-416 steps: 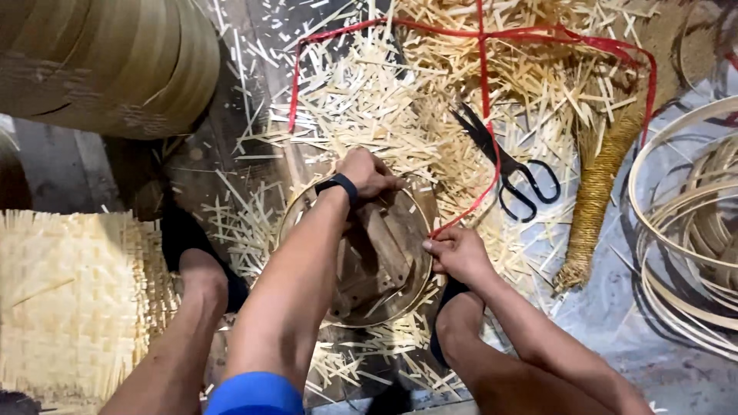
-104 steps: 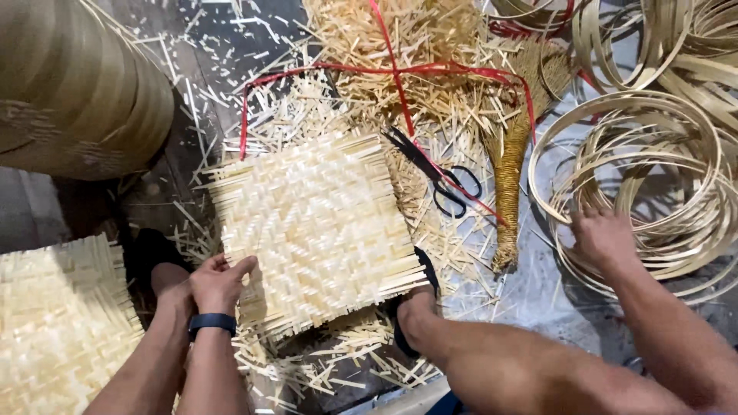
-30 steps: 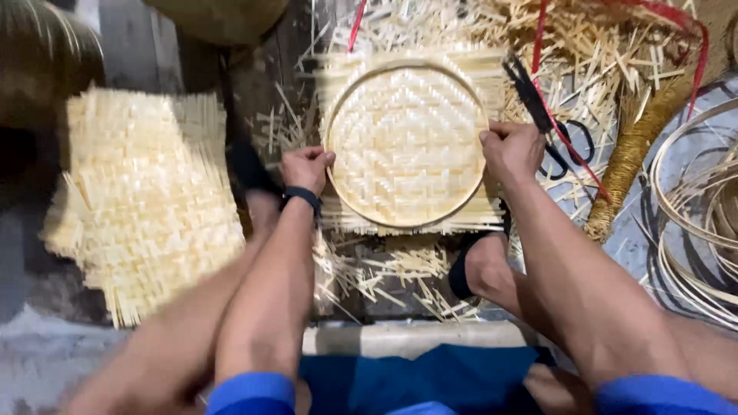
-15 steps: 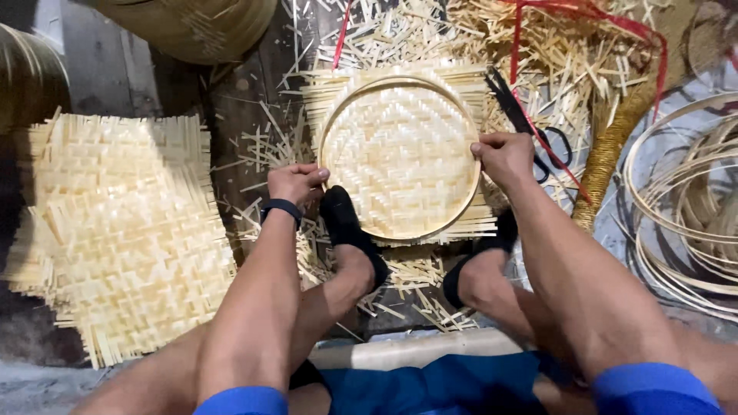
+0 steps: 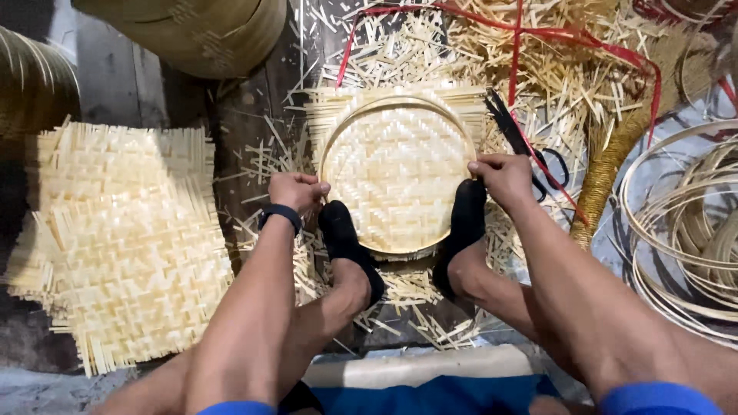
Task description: The person sits on the floor assembling bamboo steamer baskets. They place a square woven bamboo mat over a round rim, press a wooden block mold into the center to seat the mat, trim the overhanging mat edges with scissors, and set finished baskets onto a stack.
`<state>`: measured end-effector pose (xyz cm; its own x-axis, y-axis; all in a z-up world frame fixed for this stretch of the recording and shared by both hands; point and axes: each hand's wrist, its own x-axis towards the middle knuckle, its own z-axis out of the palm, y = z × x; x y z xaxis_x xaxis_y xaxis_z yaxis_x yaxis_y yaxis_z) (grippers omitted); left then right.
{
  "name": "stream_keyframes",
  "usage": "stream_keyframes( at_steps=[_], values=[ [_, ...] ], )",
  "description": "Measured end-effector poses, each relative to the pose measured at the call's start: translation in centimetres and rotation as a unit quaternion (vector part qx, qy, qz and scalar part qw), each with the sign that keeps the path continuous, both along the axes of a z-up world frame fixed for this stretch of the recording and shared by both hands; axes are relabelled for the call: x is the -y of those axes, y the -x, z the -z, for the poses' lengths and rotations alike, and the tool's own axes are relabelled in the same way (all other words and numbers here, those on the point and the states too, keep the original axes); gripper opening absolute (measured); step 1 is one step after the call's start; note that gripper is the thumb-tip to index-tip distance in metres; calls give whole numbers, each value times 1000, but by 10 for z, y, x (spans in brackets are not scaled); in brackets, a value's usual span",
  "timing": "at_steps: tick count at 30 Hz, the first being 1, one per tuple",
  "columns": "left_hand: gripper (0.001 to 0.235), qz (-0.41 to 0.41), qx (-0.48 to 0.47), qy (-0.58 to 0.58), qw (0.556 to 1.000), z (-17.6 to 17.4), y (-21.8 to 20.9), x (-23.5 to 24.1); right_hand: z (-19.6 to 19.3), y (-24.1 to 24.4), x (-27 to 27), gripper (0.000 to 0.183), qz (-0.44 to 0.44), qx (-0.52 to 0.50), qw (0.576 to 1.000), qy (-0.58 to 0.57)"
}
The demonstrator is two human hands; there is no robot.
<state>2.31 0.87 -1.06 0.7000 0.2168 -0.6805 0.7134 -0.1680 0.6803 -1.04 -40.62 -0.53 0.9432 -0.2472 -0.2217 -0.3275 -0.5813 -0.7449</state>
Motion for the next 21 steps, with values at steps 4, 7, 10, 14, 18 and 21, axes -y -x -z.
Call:
stream_keyframes(
  at_steps=[4, 7, 10, 14, 18, 21],
  values=[
    [42, 274, 206, -331, 879, -64, -48, 40, -74, 20, -95, 67, -202, 109, 947, 225],
    [44, 355, 501, -281, 737, -20, -98, 82, -36, 78, -160, 94, -403, 134, 871, 249],
    [36, 360, 383, -140, 839, 10, -120, 105, -26, 94, -181, 92, -399, 154, 853, 298],
    [37, 299, 154, -95, 937, -36, -119, 120, -27, 82, -165, 90, -388, 162, 863, 280],
    [39, 310, 263, -75, 911, 1, -127, 106, -64, -15, -141, 45, -395, -27, 887, 237],
    [38, 365, 309, -165, 863, 19, -130, 107, -71, -92, -113, 31, -306, 53, 915, 259]
  ],
)
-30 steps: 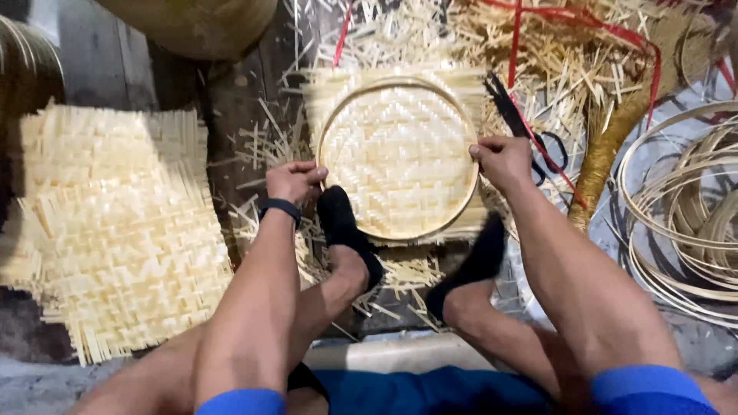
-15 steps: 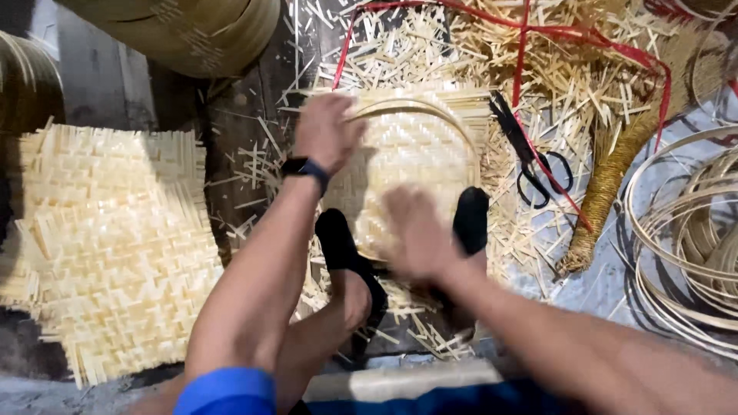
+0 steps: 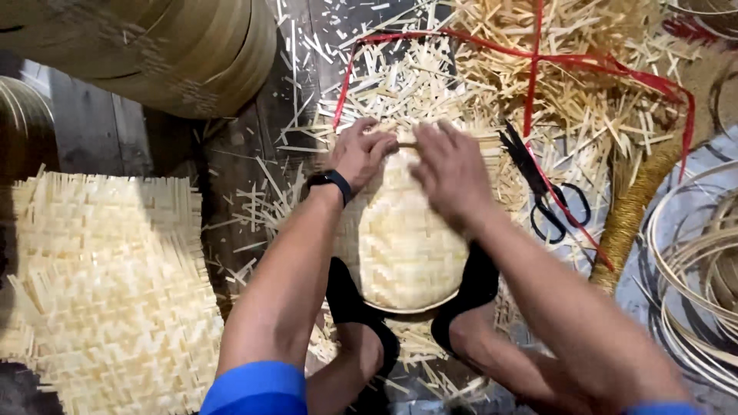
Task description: The person sits on the floor assembling bamboo steamer baskets. They place a square woven bamboo mat over a round rim, press a wooden block mold into the center to seat the mat, trim the overhanging mat edges with scissors, and set finished baskets onto a stack.
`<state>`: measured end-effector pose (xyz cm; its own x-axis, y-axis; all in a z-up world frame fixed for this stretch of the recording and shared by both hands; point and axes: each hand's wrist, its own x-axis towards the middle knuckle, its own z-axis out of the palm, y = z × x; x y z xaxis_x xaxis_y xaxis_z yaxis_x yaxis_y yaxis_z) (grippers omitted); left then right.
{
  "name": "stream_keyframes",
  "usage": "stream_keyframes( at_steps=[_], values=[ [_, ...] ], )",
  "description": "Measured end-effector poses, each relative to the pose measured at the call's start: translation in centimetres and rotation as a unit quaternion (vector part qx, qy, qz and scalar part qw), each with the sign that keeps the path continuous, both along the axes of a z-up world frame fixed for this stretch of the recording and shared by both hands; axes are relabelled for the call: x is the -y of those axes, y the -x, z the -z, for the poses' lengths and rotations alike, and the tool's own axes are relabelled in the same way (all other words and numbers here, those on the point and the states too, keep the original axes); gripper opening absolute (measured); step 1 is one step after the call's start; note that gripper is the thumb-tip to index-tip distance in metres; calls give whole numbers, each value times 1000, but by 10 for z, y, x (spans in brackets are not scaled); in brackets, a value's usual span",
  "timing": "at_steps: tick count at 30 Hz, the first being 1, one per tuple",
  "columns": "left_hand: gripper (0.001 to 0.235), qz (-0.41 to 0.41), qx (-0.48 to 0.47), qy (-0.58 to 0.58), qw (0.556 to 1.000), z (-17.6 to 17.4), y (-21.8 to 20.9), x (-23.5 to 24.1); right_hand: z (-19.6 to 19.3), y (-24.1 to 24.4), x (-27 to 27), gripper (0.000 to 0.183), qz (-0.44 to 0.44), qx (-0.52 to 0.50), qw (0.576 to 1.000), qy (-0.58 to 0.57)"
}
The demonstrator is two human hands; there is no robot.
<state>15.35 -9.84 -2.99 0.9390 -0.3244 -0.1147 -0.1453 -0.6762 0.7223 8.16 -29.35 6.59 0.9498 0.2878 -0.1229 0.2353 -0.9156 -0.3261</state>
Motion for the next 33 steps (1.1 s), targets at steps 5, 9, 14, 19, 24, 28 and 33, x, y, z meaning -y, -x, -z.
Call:
stream_keyframes(
  at_steps=[5, 9, 14, 19, 24, 28, 33],
  values=[
    [47, -69, -224, -74, 969, -19, -12, 9, 23, -50, 11, 29, 159, -125, 960, -195],
    [49, -114, -237, 78, 962, 33, -23, 4, 55, -47, 26, 29, 242, -154, 914, -288],
    [54, -120, -272, 125, 946, 42, -26, 0, 77, -9, 50, 48, 227, -10, 952, -204],
    [56, -73, -235, 16, 969, 63, -35, 1, 110, -6, 60, 71, 380, -250, 871, -186],
    [47, -240, -63, 100, 964, 42, 20, -22, 98, -2, 62, 66, 353, -198, 885, -231],
    [64, -290, -134, 69, 945, 93, 65, -68, 104, -2, 64, 64, 355, -193, 881, -246],
    [68, -321, -205, 63, 922, 93, 72, -69, 106, 20, 62, 51, 338, -79, 917, -197]
  ],
)
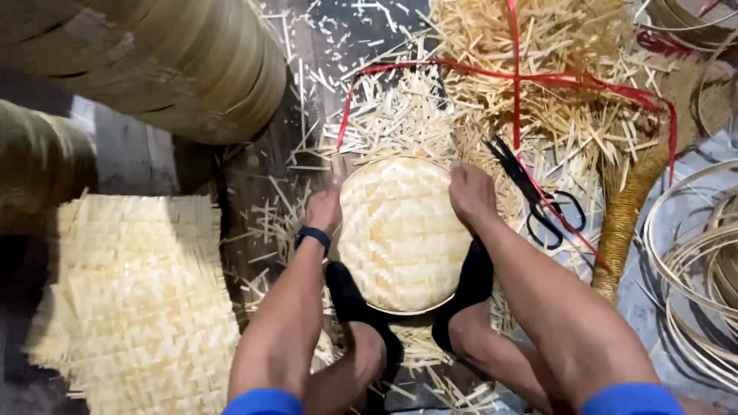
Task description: The person sits on the floor assembling bamboo steamer baskets. They place a square woven bamboo mat over a round rim, press a wooden block mold into the center to seat the mat, trim the overhanging mat edges with scissors, and set finished baskets onto a stack.
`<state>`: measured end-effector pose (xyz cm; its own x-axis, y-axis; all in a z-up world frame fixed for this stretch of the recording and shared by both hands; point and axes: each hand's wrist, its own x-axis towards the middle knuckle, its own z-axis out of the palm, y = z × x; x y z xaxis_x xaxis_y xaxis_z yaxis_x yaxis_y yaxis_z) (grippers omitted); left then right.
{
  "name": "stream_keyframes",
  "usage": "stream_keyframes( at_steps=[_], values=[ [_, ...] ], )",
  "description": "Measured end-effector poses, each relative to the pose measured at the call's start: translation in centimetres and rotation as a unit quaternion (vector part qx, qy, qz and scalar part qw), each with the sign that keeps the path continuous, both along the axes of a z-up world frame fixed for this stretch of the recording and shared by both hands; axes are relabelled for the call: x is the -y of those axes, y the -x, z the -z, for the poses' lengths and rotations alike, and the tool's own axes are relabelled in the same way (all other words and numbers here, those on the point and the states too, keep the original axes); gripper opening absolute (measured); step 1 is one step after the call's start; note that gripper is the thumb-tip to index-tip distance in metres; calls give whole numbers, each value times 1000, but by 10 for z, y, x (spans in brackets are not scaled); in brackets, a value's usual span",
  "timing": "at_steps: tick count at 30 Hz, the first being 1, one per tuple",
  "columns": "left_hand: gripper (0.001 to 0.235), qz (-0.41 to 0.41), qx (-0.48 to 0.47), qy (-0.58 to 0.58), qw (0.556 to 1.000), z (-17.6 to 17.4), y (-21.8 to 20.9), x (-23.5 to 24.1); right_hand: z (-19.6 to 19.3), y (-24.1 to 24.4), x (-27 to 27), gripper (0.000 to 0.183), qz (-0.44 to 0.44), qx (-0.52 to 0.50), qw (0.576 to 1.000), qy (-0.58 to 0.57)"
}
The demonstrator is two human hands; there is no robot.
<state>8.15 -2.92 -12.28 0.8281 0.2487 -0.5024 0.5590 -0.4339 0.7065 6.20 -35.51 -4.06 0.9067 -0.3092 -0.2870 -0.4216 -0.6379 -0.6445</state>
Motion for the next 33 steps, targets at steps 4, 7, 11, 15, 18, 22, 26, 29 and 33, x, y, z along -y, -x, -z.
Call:
stream_keyframes(
  at_steps=[4, 7, 11, 15, 18, 22, 26, 29, 33],
  values=[
    [62, 33, 81, -148, 985, 28, 12, -17, -27, 8, 26, 32, -59, 275, 911, 301],
    [61, -80, 110, -155, 978, 2, 39, -28, -83, -17, 103, 42, -213, -43, 964, 154],
    [58, -59, 93, -159, 981, -88, 67, -32, -244, 12, 94, 54, -319, -157, 879, 319],
    [58, -34, 165, -108, 980, -131, 81, -22, -212, 35, 90, 54, -281, -104, 931, 207],
    [59, -23, 150, -89, 984, -24, 93, -45, -60, 57, 101, 58, -208, -73, 974, 54],
    [77, -180, -109, -23, 977, -26, 79, -14, 53, 66, 45, 60, 127, -107, 921, -353],
    [58, -420, -102, 364, 825, -7, 76, 4, 61, 68, 14, 54, 312, -125, 827, -451],
    [56, -493, -34, 280, 823, -11, 62, 8, 32, 69, 20, 61, 287, -6, 875, -389],
    [57, -352, 189, 290, 869, -155, 62, 23, -78, 66, 39, 53, 193, 68, 861, -465]
  ],
)
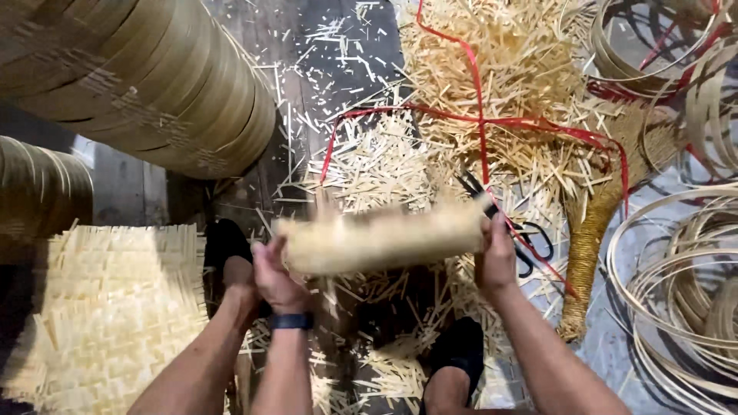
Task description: The person sits on the floor assembling bamboo steamer baskets. They place a square woven bamboo mat over a round rim, press a wooden block mold into the center to seat the mat, trim the overhanging mat edges with scissors, and set finished baskets onto a stack.
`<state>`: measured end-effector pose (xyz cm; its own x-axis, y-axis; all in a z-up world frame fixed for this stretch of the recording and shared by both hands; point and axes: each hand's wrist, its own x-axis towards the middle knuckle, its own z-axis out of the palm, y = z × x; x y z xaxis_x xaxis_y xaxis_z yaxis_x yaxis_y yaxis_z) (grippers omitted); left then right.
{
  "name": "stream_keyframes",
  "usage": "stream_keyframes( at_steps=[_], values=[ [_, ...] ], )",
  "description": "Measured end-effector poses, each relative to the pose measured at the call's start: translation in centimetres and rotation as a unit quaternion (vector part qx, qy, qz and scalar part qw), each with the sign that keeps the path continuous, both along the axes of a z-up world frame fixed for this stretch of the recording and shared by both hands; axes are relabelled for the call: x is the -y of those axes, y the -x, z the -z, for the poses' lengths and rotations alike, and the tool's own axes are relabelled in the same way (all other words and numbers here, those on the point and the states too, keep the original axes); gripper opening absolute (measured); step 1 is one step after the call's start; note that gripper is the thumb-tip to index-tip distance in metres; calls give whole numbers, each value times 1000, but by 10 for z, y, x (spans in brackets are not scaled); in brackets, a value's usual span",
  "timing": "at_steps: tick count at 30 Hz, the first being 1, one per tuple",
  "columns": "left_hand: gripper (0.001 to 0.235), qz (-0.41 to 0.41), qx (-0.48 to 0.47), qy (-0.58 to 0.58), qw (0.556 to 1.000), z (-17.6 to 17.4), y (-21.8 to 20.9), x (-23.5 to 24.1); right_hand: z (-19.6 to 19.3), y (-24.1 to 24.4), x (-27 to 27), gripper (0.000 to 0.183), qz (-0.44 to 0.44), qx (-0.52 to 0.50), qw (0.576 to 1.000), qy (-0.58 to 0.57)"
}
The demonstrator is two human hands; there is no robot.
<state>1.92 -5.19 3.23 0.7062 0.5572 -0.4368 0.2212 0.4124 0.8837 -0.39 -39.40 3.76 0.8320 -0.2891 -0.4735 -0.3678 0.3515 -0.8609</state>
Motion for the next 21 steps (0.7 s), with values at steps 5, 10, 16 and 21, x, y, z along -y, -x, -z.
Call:
stream_keyframes(
  at_steps=[5, 10, 16, 21],
  values=[
    [62, 183, -69, 384, 902, 34, -15, -26, 29, 1, 7, 54, -23, -163, 968, -190],
    [83, 222, -63, 226, 947, 91, 8, -23, 147, 55, 29, 47, -142, -45, 933, 327],
    [116, 369, -88, -563, 734, -4, 32, 95, 94, 50, 63, 42, -98, -28, 865, 491],
    [111, 389, -93, -673, 623, 66, 49, 105, 97, 71, 107, 44, -171, -104, 806, 557]
  ],
)
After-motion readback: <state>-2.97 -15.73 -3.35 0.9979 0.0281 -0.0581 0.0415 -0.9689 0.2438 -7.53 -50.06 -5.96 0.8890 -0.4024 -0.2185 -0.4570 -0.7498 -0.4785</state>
